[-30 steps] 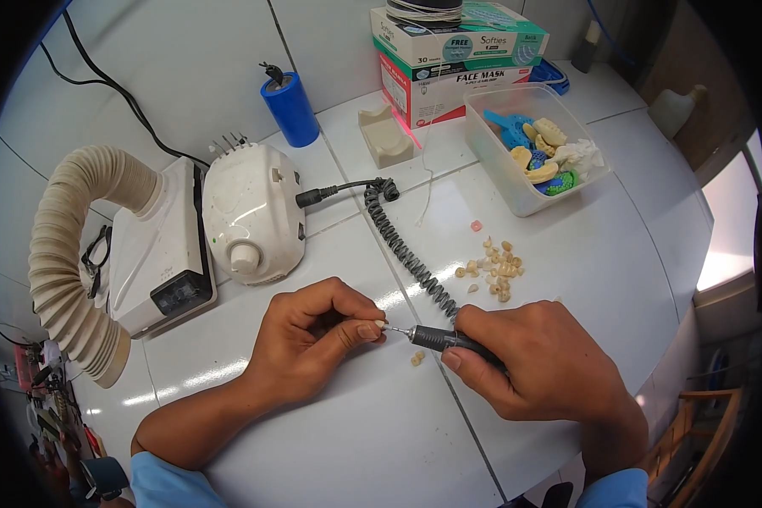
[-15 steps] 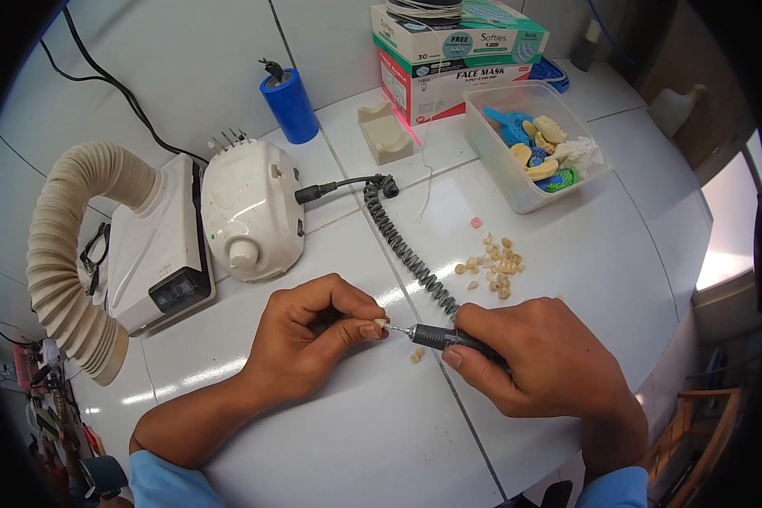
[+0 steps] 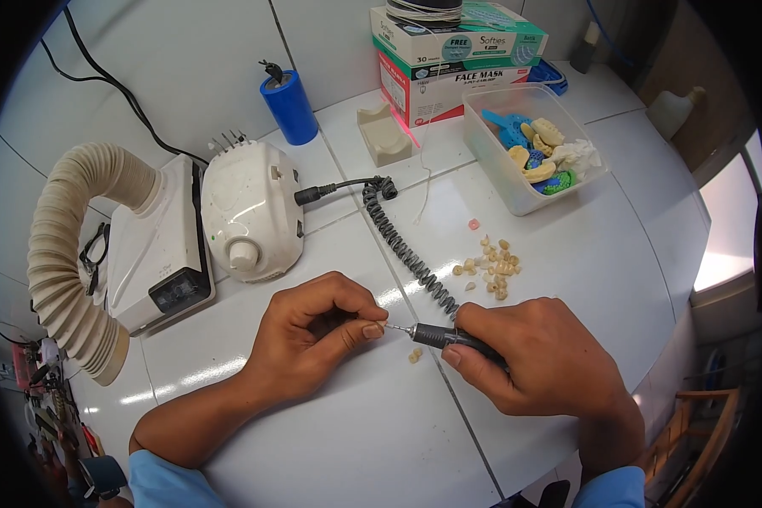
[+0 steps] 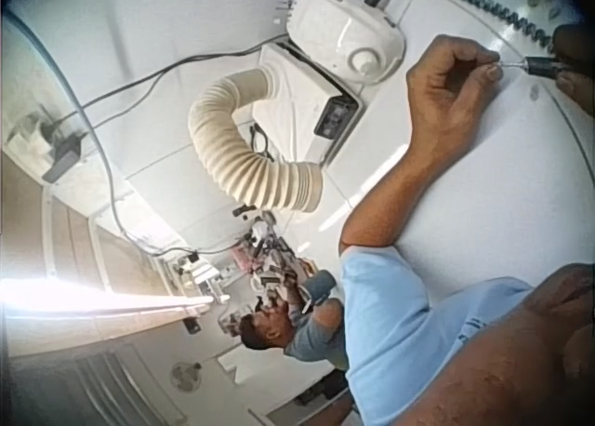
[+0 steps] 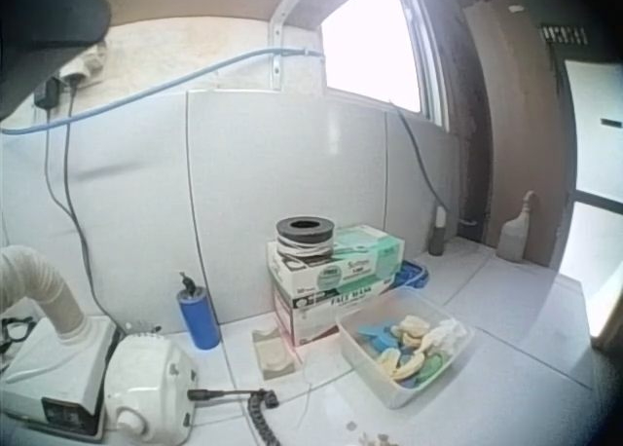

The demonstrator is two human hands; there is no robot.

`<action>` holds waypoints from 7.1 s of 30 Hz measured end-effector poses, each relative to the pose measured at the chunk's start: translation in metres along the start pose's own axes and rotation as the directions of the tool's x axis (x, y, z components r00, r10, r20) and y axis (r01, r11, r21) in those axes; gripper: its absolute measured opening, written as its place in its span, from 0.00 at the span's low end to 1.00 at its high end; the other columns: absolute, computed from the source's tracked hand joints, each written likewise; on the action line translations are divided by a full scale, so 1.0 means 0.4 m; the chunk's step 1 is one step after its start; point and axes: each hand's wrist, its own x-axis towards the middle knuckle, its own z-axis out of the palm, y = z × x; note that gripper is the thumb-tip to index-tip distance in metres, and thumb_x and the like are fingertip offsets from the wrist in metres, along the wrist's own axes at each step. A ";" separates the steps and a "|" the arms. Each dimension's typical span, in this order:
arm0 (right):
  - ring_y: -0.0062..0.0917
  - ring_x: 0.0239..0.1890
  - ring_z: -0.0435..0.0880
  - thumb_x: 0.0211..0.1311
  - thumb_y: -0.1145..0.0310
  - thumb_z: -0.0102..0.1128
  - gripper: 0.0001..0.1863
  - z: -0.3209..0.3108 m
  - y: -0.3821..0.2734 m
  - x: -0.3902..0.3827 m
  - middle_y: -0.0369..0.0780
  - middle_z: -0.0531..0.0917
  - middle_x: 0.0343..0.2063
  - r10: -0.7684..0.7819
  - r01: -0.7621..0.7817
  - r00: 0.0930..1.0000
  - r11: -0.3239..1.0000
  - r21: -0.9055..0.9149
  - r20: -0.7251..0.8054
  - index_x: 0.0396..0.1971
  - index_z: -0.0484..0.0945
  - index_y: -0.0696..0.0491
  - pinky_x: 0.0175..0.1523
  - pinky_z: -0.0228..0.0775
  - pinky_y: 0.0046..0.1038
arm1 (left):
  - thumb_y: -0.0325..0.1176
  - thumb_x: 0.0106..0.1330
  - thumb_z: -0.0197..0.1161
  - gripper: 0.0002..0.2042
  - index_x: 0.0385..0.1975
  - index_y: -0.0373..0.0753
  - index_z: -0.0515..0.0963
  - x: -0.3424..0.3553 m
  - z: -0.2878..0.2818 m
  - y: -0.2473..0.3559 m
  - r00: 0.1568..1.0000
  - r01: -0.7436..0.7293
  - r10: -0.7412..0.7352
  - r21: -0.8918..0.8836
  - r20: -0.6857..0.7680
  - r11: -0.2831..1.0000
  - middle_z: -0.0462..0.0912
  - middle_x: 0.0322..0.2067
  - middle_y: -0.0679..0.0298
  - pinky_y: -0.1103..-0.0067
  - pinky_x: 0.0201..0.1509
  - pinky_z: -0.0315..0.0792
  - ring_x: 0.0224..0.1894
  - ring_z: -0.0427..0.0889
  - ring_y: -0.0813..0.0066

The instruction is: Using a rotary micromotor tool to grind and finish dental prosthetic components at a laboratory bench.

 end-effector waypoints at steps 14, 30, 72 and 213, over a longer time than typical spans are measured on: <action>0.46 0.20 0.85 0.77 0.55 0.63 0.16 0.000 -0.001 0.003 0.44 0.83 0.17 0.024 -0.024 1.000 1.000 -0.004 0.011 0.37 0.79 0.54 0.28 0.74 0.47 | 0.16 0.74 0.67 0.04 0.42 0.31 0.81 0.001 0.010 0.008 0.999 0.027 -0.029 -0.073 -0.022 0.997 0.86 0.48 0.51 0.73 0.55 0.88 0.49 0.90 0.69; 0.46 0.19 0.84 0.76 0.56 0.63 0.15 0.003 0.001 0.002 0.44 0.83 0.16 0.016 -0.016 1.000 1.000 0.005 0.000 0.36 0.79 0.54 0.28 0.74 0.47 | 0.16 0.75 0.66 0.05 0.44 0.31 0.82 -0.002 0.008 -0.002 1.000 0.000 -0.001 -0.058 -0.015 0.998 0.86 0.47 0.53 0.74 0.56 0.86 0.49 0.90 0.71; 0.43 0.17 0.81 0.72 0.59 0.67 0.14 -0.006 -0.001 -0.003 0.44 0.80 0.14 0.041 -0.041 0.999 0.999 0.033 -0.002 0.32 0.81 0.53 0.28 0.69 0.42 | 0.15 0.72 0.70 0.08 0.48 0.27 0.87 -0.004 0.010 0.008 1.000 0.028 -0.027 0.023 -0.016 0.999 0.91 0.43 0.54 0.76 0.56 0.86 0.48 0.92 0.71; 0.22 0.16 0.83 0.85 0.55 0.39 0.27 -0.006 0.043 -0.121 0.41 0.82 0.26 0.385 0.264 0.800 0.462 0.847 -0.460 0.56 0.76 0.65 0.20 0.78 0.21 | 0.24 0.77 0.68 0.06 0.48 0.31 0.84 0.003 0.013 -0.023 0.992 -0.110 0.104 0.095 0.064 0.989 0.88 0.41 0.65 0.81 0.52 0.80 0.44 0.86 0.82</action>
